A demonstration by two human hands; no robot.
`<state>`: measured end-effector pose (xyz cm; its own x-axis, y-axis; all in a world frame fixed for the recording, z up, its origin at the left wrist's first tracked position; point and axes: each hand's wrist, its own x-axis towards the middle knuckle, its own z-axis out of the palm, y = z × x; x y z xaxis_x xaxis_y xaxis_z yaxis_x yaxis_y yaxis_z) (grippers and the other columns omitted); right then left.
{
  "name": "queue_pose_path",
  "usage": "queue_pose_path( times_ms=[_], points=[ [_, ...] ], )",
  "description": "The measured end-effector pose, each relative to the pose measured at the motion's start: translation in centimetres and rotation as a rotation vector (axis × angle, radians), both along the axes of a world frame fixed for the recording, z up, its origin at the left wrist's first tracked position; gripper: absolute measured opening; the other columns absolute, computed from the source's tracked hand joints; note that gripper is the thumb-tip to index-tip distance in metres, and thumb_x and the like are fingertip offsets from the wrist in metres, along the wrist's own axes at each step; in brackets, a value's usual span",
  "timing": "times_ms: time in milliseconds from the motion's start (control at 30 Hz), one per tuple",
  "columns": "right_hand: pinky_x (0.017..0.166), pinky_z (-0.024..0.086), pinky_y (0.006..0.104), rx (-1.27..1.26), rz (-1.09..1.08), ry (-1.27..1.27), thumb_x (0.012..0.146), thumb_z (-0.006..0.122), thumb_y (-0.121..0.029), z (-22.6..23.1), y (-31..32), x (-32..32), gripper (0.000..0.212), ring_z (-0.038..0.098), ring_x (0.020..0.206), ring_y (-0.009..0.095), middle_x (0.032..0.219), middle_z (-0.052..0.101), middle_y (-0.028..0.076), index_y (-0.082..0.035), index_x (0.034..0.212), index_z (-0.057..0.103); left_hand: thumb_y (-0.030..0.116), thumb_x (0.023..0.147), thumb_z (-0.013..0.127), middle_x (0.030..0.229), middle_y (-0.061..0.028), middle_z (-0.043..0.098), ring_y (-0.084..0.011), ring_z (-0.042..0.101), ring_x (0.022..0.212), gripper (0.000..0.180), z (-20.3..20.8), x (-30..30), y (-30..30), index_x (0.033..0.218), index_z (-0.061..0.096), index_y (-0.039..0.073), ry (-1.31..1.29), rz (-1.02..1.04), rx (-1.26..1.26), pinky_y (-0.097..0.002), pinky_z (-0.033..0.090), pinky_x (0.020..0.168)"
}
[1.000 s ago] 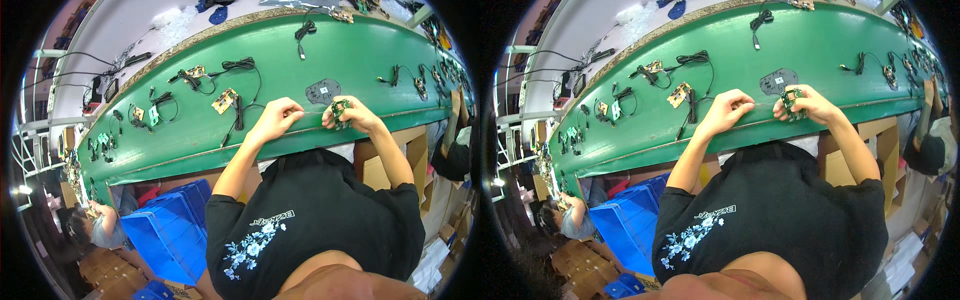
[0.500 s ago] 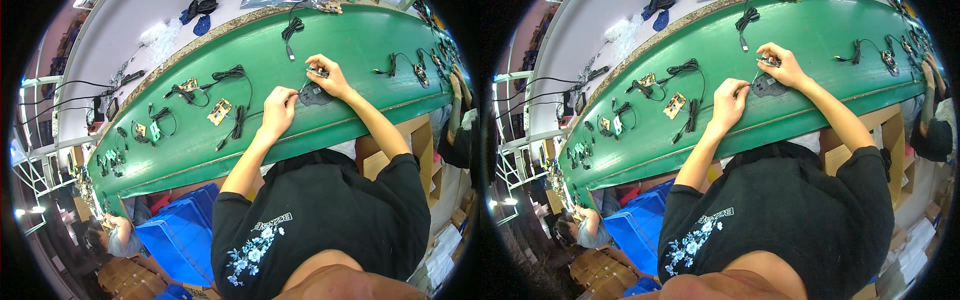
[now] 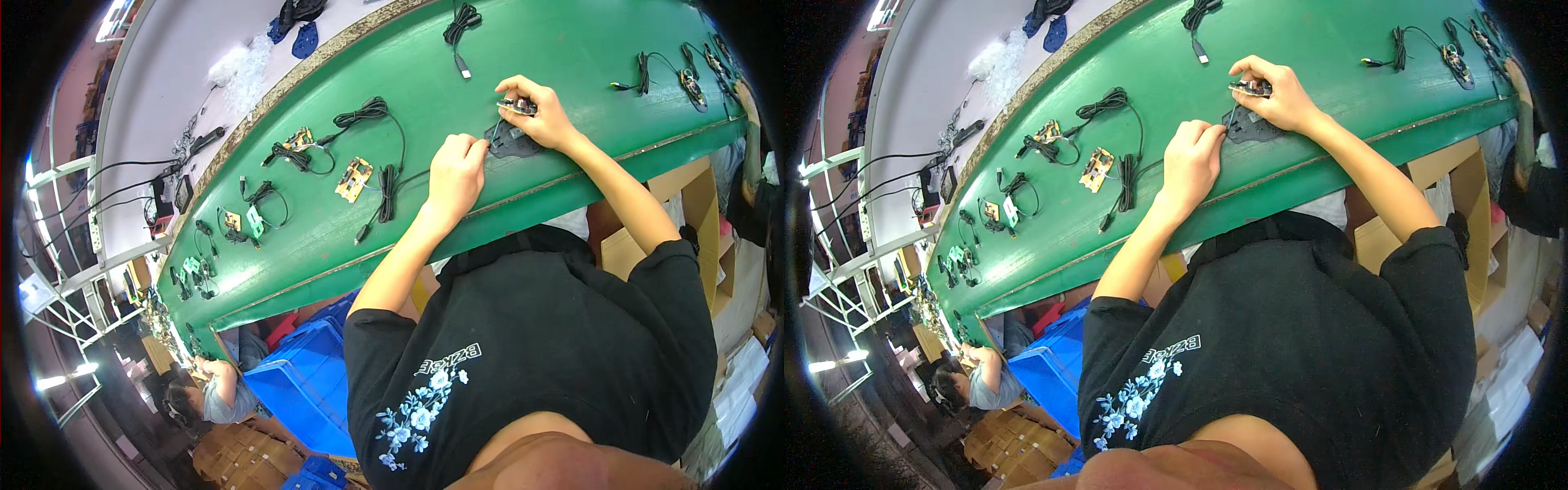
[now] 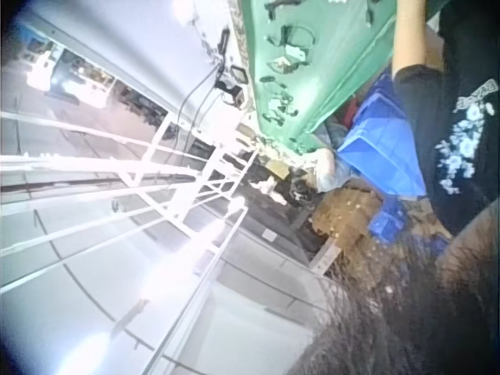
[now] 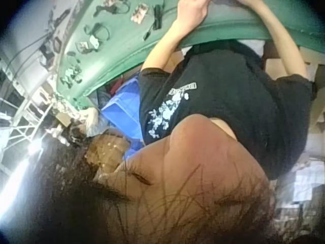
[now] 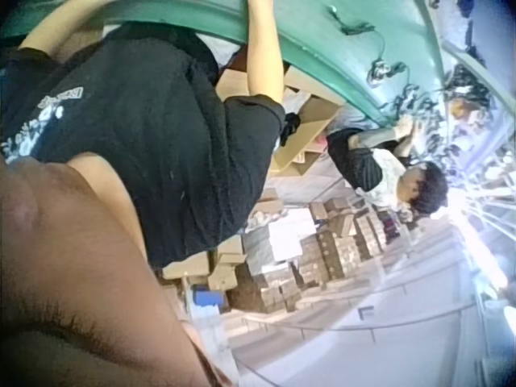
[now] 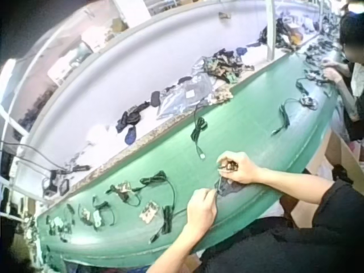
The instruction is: The person assembles a computer mouse by hand, attaching a PCB and other components onto a mouse base plate.
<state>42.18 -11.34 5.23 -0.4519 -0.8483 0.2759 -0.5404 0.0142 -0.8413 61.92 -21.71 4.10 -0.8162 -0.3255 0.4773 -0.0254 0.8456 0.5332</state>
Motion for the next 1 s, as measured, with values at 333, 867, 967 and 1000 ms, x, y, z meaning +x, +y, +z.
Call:
queue_pose_path(
  times_ms=[333, 867, 967, 1000],
  points=[
    [0.070, 0.049, 0.0289, 0.015, -0.023, -0.005, 0.086, 0.075, -0.009, 0.2, 0.4, 0.7, 0.023, 0.059, 0.076, 0.013, 0.082, 0.063, 0.004, -0.002, 0.105, 0.066, 0.005, 0.077, 0.069, 0.097, -0.0111, 0.061, -0.0256, 0.060, 0.090, 0.032, 2.0, 1.0, -0.8, 0.108, 0.068, -0.002, -0.219, -0.217, -0.416, -0.0370, 0.050, 0.076],
    [0.067, 0.048, 0.0369, 0.221, 0.211, 0.162, 0.083, 0.073, -0.005, 2.9, -1.1, -1.9, 0.014, 0.061, 0.073, 0.028, 0.079, 0.063, 0.013, -0.001, 0.089, 0.061, 0.008, 0.083, 0.071, 0.089, -0.0056, 0.066, -0.0271, 0.062, 0.084, 0.014, 0.1, -2.0, -2.1, 0.096, 0.077, 0.009, -0.060, -0.176, 0.232, -0.0403, 0.045, 0.073],
    [0.068, 0.049, 0.0419, 0.386, 0.316, 0.340, 0.077, 0.072, -0.002, 3.0, -3.5, -2.1, 0.015, 0.063, 0.076, 0.035, 0.081, 0.066, 0.015, -0.001, 0.086, 0.061, 0.005, 0.083, 0.071, 0.089, -0.0081, 0.067, -0.0294, 0.063, 0.083, 0.015, 0.6, -2.0, -2.2, 0.097, 0.076, 0.007, -0.091, -0.190, 0.188, -0.0412, 0.047, 0.073],
    [0.069, 0.049, 0.0438, 0.407, 0.352, 0.388, 0.074, 0.072, -0.003, 2.9, -4.3, -1.8, 0.016, 0.063, 0.078, 0.037, 0.082, 0.066, 0.015, -0.002, 0.086, 0.062, 0.003, 0.082, 0.071, 0.088, -0.0107, 0.068, -0.0315, 0.063, 0.082, 0.017, 0.8, -2.0, -2.1, 0.098, 0.076, 0.005, -0.091, -0.182, 0.146, -0.0420, 0.050, 0.073]
  ],
)
